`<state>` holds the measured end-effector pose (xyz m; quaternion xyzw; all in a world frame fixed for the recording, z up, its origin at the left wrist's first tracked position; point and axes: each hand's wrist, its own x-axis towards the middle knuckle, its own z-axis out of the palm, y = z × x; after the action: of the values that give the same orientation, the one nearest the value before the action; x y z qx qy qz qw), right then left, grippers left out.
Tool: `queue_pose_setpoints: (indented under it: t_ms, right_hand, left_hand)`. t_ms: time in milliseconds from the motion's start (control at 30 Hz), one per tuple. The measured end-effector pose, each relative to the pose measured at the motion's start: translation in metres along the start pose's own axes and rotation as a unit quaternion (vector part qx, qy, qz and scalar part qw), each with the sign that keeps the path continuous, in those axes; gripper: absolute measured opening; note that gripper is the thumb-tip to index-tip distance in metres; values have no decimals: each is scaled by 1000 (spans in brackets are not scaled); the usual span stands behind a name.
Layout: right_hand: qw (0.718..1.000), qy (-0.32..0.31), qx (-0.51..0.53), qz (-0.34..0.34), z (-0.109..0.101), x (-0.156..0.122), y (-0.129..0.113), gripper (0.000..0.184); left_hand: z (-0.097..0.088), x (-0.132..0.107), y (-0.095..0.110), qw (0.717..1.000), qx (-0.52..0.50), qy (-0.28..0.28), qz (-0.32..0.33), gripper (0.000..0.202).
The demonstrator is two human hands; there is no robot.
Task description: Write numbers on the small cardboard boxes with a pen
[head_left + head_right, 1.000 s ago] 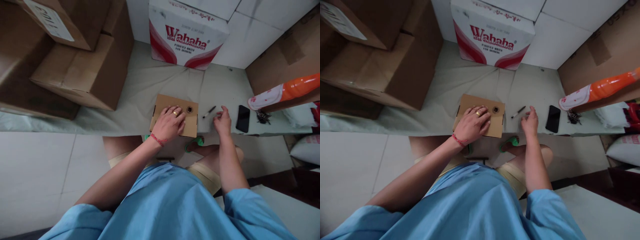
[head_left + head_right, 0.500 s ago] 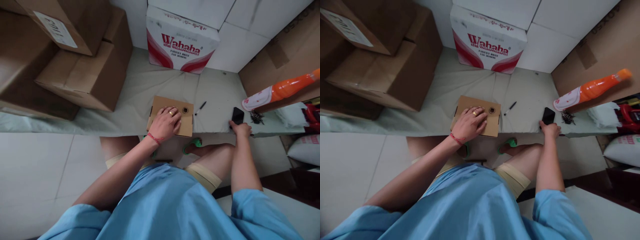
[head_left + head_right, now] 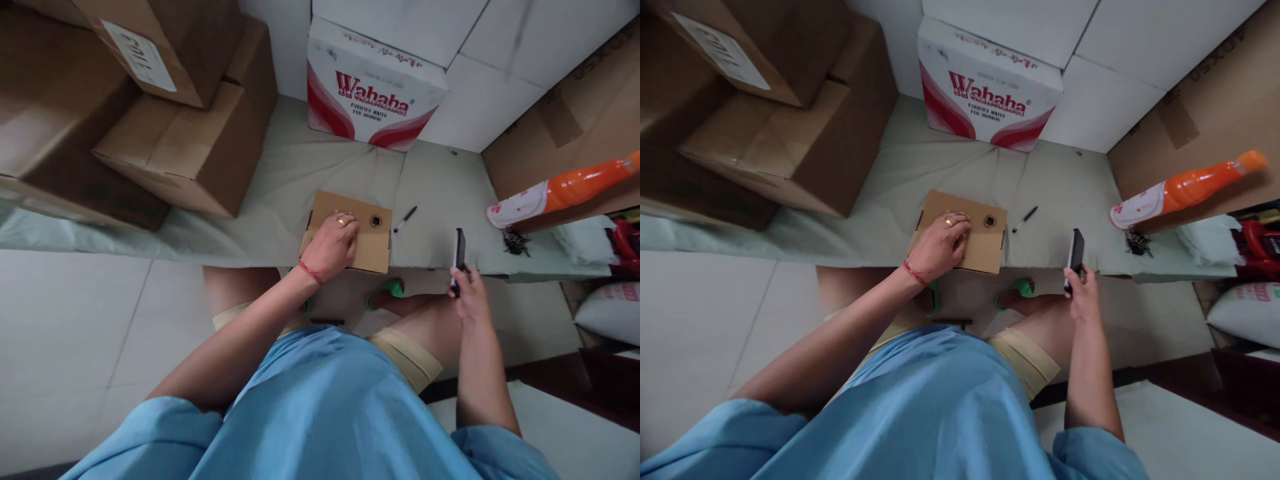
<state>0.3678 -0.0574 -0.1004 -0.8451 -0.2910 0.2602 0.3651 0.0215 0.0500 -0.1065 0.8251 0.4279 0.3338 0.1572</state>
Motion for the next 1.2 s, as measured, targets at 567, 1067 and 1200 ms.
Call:
queue_pose_setpoints:
  t_ms: [567, 1067, 1200]
  right_hand:
    - [963, 0, 34, -266, 124, -143, -61, 93]
    - [962, 25, 7, -272, 133, -144, -58, 98]
    - [966, -10, 50, -252, 130, -142, -54, 99]
  left_hand:
    - [-3, -2, -4, 997, -29, 48, -49, 23]
    - [-4, -3, -3, 997, -44, 51, -43, 23]
    - [-5, -3, -2, 997, -46, 38, -42, 22]
